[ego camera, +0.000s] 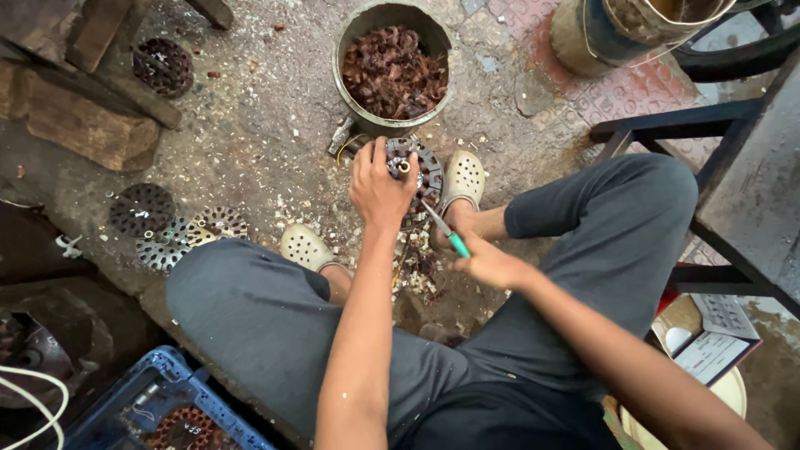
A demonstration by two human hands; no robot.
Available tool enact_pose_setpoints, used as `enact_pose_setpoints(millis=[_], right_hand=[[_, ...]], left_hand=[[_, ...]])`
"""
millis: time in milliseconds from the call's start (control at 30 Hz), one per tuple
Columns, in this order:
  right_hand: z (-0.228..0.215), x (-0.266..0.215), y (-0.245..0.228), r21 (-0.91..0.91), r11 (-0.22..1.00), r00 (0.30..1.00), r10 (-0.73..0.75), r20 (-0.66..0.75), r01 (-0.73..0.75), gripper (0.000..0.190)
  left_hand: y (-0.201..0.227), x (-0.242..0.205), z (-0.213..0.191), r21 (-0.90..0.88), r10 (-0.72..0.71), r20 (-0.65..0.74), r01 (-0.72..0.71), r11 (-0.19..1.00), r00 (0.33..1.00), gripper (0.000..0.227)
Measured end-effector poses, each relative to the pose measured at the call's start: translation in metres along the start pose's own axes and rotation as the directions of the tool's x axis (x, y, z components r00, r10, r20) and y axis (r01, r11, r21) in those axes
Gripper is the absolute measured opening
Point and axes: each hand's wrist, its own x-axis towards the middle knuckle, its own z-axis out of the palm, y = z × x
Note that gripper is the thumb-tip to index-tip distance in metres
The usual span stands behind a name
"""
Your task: The person sits on the floor and uses pliers to remove small metal pieces from a circular metal component. The removed pieces are placed into a nearby bucket. The person continues this repetitive disassembly process throughout the clip.
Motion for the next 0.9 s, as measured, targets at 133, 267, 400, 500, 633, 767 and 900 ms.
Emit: enact_pose_setpoints(millis=[133, 267, 400, 500, 633, 767, 900], right_hand=[[0.006, -0.014, -0.012, -0.467, 0.882, 0.966, -0.165, -0.199, 0.055, 0.047], [-0.007, -0.014, -0.021, -0.065, 0.979, 0.975, 0.201, 0.097, -0.195, 0.033], [-0.032, -0.006, -0.034, 0.174, 0.970, 0.975, 0.139, 0.174, -0.169, 0.026], [-0.058, -0.002, -0.052, 0.380, 0.853, 0.910, 0.228, 0.346, -0.358, 0.034], [-0.079, -0.007, -0.075, 0.659, 0.615, 0.879, 0.126, 0.459, -0.433, 0.047], [-0.064, -0.019, -0.069, 0.759, 0.169, 0.768, -0.024, 0.640, -0.628, 0.058], [-0.052, -0.015, -0.041, 0.781, 0.042, 0.746, -0.270, 0.609, -0.623, 0.062]], left_hand=[[0.002, 0.000, -0.003, -0.028, 0.022, -0.047, -0.023, 0.999, 0.999, 0.060], [0.003, -0.003, -0.006, -0.041, 0.022, -0.050, -0.024, 0.999, 0.998, 0.059], [0.003, 0.000, -0.005, -0.015, 0.025, -0.045, -0.025, 1.000, 0.999, 0.060], [0.001, 0.000, -0.005, -0.005, 0.015, -0.043, -0.015, 1.000, 0.999, 0.061], [0.001, 0.003, -0.004, -0.014, 0.003, -0.028, -0.003, 1.000, 1.000, 0.062], [0.001, -0.001, -0.003, 0.010, 0.013, -0.028, -0.013, 1.000, 1.000, 0.063], [-0.002, 0.002, -0.003, -0.006, -0.003, -0.005, 0.003, 1.000, 1.000, 0.063]])
